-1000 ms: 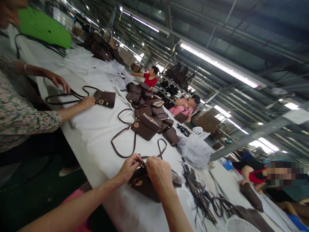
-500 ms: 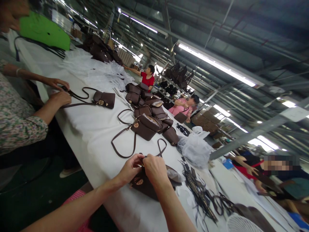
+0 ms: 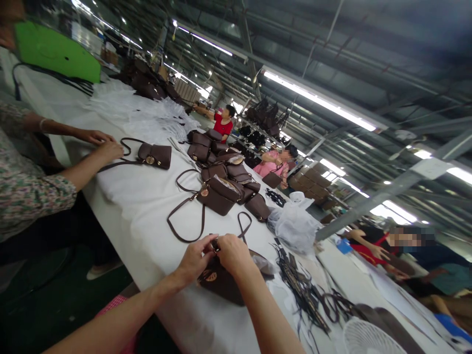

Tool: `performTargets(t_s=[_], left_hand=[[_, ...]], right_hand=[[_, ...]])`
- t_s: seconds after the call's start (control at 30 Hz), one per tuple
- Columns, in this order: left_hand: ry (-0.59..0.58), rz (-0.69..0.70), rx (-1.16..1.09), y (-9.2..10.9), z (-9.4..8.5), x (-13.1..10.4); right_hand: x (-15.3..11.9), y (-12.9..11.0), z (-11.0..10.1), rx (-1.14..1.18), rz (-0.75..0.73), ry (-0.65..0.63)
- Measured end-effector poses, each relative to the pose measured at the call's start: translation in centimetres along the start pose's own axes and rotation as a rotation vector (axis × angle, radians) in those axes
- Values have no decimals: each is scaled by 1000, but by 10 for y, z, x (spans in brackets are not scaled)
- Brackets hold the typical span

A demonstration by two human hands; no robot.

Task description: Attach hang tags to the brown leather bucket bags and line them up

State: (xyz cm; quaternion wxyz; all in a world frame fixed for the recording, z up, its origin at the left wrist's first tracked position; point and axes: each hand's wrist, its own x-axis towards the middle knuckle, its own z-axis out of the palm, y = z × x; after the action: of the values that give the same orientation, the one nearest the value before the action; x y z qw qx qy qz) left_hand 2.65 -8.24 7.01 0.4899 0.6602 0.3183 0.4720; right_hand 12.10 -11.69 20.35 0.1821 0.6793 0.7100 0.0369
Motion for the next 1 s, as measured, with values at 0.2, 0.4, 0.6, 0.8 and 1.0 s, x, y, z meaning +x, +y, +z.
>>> performTargets(t_s=[0.2, 0.4, 0.6, 0.8, 1.0], left_hand=[[-90, 160, 91, 18, -38, 9], [-49, 193, 51, 29, -50, 21], [24, 149, -113, 25, -45, 28], [76, 219, -46, 29, -51, 29], [84, 214, -93, 36, -53, 34]], right_hand=[[2, 2, -23, 497, -27, -107], [18, -10, -43, 441, -31, -163], [35, -4, -40, 383, 35, -79], [36, -5, -13, 453, -43, 7], [37, -2, 10, 595, -131, 233]])
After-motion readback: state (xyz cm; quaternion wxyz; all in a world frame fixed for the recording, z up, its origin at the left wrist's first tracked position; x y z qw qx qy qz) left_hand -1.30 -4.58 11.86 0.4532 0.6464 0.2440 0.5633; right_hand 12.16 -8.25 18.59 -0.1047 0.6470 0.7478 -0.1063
